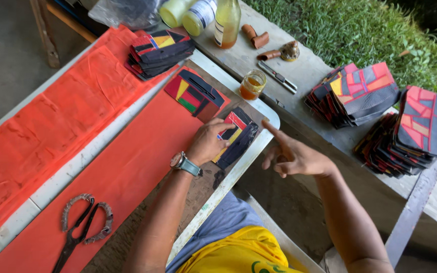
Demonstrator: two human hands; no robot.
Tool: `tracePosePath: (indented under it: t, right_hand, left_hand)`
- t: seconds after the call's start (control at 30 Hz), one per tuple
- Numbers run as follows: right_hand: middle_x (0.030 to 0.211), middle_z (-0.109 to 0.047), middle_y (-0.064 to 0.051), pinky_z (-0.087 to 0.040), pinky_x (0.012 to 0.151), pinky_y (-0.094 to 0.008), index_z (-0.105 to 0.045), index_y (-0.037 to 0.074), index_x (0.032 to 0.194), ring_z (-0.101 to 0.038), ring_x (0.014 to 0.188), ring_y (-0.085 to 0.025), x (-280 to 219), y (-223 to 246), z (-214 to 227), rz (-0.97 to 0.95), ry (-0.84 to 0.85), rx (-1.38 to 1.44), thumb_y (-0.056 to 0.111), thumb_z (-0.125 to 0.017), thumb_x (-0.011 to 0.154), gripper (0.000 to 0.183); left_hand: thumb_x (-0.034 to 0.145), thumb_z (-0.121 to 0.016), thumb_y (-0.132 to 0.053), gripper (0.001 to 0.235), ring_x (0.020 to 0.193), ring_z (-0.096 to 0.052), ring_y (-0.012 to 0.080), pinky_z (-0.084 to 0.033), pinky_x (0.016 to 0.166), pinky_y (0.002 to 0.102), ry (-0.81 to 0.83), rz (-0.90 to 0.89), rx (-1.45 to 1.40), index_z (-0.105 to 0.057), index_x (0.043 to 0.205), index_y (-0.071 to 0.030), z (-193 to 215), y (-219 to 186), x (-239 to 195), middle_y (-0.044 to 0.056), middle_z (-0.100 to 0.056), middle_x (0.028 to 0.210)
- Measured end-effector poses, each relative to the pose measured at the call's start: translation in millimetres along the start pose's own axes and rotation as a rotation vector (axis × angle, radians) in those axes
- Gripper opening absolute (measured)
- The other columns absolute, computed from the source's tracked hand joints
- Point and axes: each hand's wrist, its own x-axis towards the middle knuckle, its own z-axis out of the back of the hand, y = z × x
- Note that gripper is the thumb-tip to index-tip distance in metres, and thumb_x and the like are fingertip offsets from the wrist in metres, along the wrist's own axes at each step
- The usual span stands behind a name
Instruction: The person places small patterned wallets onto a red fabric sheet on a table, then uses a small wooden block to press and smooth each wallet. The person repeats this process for several wallets, arranging them in a row.
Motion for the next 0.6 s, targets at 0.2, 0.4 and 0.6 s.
tracePosePath:
  t: [0.2, 0.4, 0.6]
  right_hand:
    - [0.100, -0.075, -0.017, -0.056, 0.060, -0.028, 0.002, 0.021, 0.166, -0.063, 0.067, -0.014, 19.3, -28.2, -9.6, -0.134, -0.031, 0.072, 0.010, -0.061, 0.077, 0.110]
    - [0.095, -0.078, -0.014, -0.058, 0.060, -0.031, 0.002, 0.024, 0.167, -0.065, 0.067, -0.015, 23.1, -10.5, -19.7, -0.253, -0.096, -0.158, 0.016, -0.066, 0.077, 0.113]
    - [0.089, -0.080, -0.011, -0.060, 0.080, -0.036, -0.011, 0.023, 0.163, -0.077, 0.079, -0.024, 11.2, -0.6, -49.9, -0.322, -0.182, -0.638, 0.021, -0.072, 0.075, 0.107]
  left_hand:
    - [0.077, -0.082, -0.006, 0.049, 0.117, -0.063, 0.0347, -0.052, 0.100, 0.040, 0.023, -0.002, 0.029, -0.070, 0.124, -0.005, 1.9, -2.9, -3.3, 0.019, -0.065, 0.124]
    - [0.076, -0.083, -0.007, 0.051, 0.116, -0.064, 0.0341, -0.052, 0.099, 0.039, 0.017, 0.022, 0.045, -0.069, 0.125, -0.006, 1.1, -5.8, -5.4, 0.018, -0.065, 0.123]
    - [0.077, -0.082, -0.006, 0.051, 0.112, -0.066, 0.0320, -0.054, 0.097, 0.038, 0.039, 0.042, 0.024, -0.069, 0.126, -0.007, 3.4, -8.5, -4.4, 0.015, -0.066, 0.120]
